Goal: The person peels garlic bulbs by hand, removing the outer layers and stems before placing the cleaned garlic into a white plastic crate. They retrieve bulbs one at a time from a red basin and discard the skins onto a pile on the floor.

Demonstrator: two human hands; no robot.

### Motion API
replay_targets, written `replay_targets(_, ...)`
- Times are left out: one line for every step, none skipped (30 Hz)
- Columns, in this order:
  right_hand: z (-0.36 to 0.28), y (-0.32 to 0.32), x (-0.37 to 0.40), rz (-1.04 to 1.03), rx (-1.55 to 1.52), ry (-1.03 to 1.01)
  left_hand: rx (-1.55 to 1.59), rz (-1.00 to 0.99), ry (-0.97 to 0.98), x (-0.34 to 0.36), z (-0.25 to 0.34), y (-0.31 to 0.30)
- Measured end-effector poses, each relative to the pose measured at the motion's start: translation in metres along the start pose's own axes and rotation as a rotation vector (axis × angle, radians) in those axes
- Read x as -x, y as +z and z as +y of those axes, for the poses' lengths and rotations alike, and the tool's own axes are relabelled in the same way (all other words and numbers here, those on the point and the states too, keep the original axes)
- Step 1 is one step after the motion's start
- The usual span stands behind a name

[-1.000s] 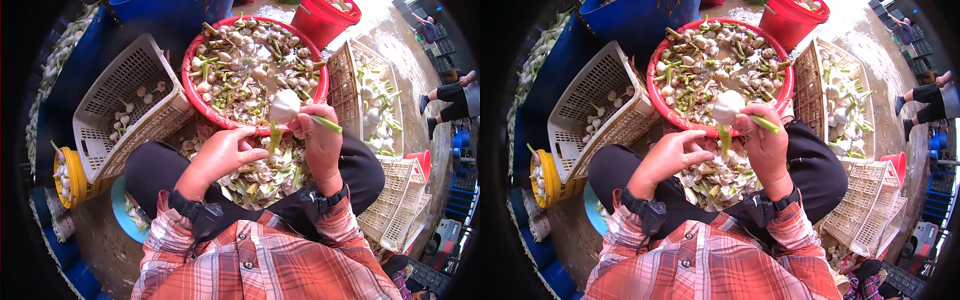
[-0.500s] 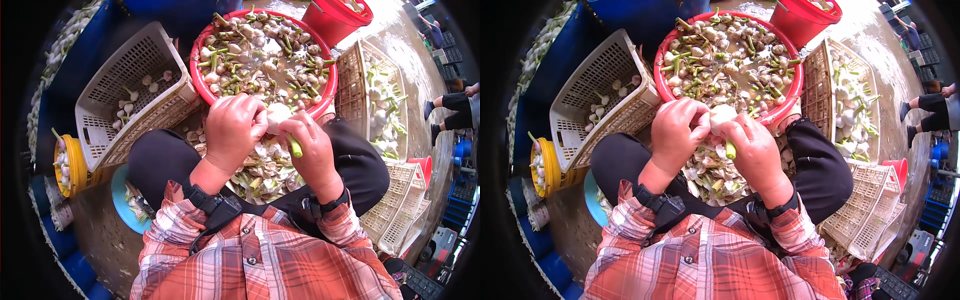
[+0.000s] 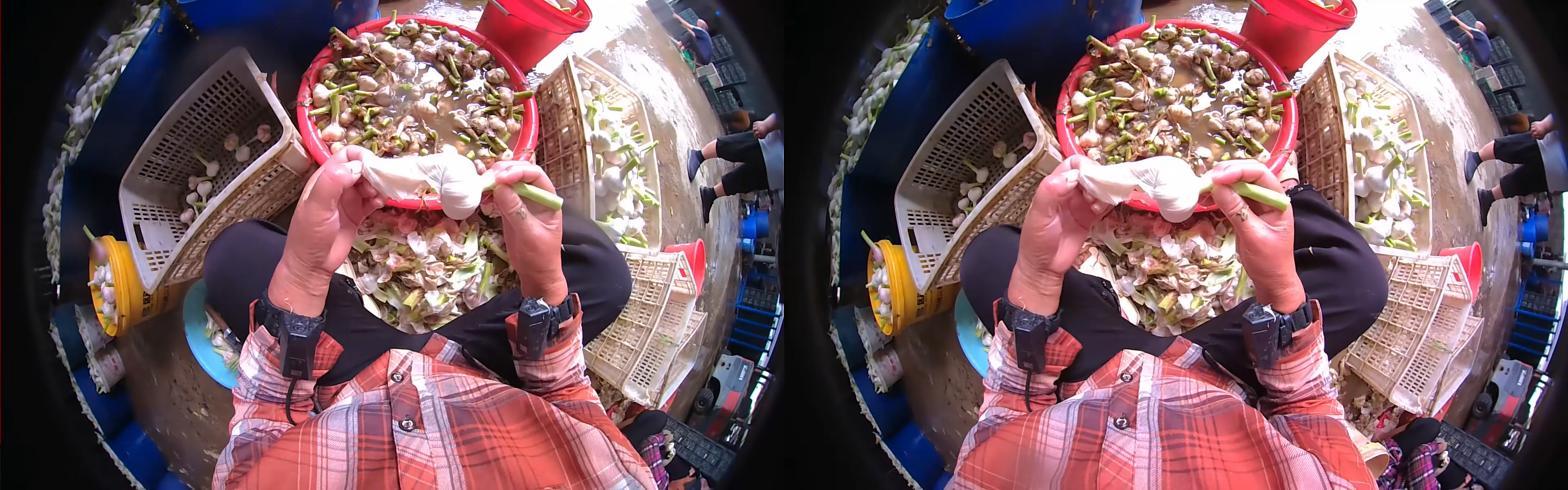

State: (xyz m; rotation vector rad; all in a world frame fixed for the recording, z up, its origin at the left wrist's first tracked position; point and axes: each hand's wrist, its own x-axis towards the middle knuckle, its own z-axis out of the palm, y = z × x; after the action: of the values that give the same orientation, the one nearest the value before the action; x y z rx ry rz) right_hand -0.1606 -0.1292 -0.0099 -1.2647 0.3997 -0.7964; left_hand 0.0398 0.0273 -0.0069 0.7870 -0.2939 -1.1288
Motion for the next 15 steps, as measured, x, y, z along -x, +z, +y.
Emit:
replay_targets(0.001,-0.003,-0.003,-0.043,0.048,-0.082,0.055,-0.019,-0.006,-0.003,-0.001,-0.005)
replay_targets(0.002,-0.004,-0.002,-0.041,0.047,-0.090,0.051,-0.026,-0.005,-0.003,-0.002,-0.009)
replay_targets(0.003,-0.005,0.000,-0.012,-0.089,-0.057,0.138,0.054,0.050,-0.002,0.001,-0.003)
replay_targets(0.003,-0.006,0.002,0.015,-0.224,-0.024,0.228,0.135,0.105,-0.001,0.003,0.000)
replay_targets(0.000,-0.008,0.004,0.101,-0.334,0.036,0.214,0.054,0.135,-0.001,0.009,-0.006)
replay_targets(-0.002,-0.012,0.004,0.130,-0.421,0.076,0.132,-0.011,0.093,0.002,0.011,-0.004)
replay_targets(-0.002,-0.018,0.004,0.160,-0.507,0.115,0.049,-0.078,0.053,0.003,0.012,-0.001)
replay_targets(0.003,-0.024,0.006,0.155,-0.541,0.161,-0.307,-0.322,-0.048,-0.003,0.005,-0.015)
replay_targets(0.001,-0.020,0.006,0.102,-0.549,0.189,-0.611,-0.339,-0.170,-0.004,-0.003,-0.004)
replay_targets(0.002,-0.016,0.007,0.084,-0.513,0.211,-0.572,-0.257,-0.157,0.000,-0.013,0.009)
replay_targets(0.004,-0.011,0.008,0.064,-0.478,0.237,-0.532,-0.172,-0.146,0.002,-0.022,0.021)
replay_targets(0.003,-0.004,0.010,0.073,-0.428,0.259,-0.352,-0.146,-0.106,-0.002,-0.029,0.026)
replay_targets(0.006,-0.002,0.011,0.053,-0.340,0.275,-0.349,-0.137,-0.107,-0.001,-0.034,0.028)
replay_targets(0.004,0.004,0.010,0.063,-0.271,0.282,-0.350,-0.080,0.007,-0.003,-0.038,0.029)
replay_targets(0.002,0.010,0.008,0.069,-0.201,0.284,-0.350,-0.024,0.126,-0.007,-0.039,0.028)
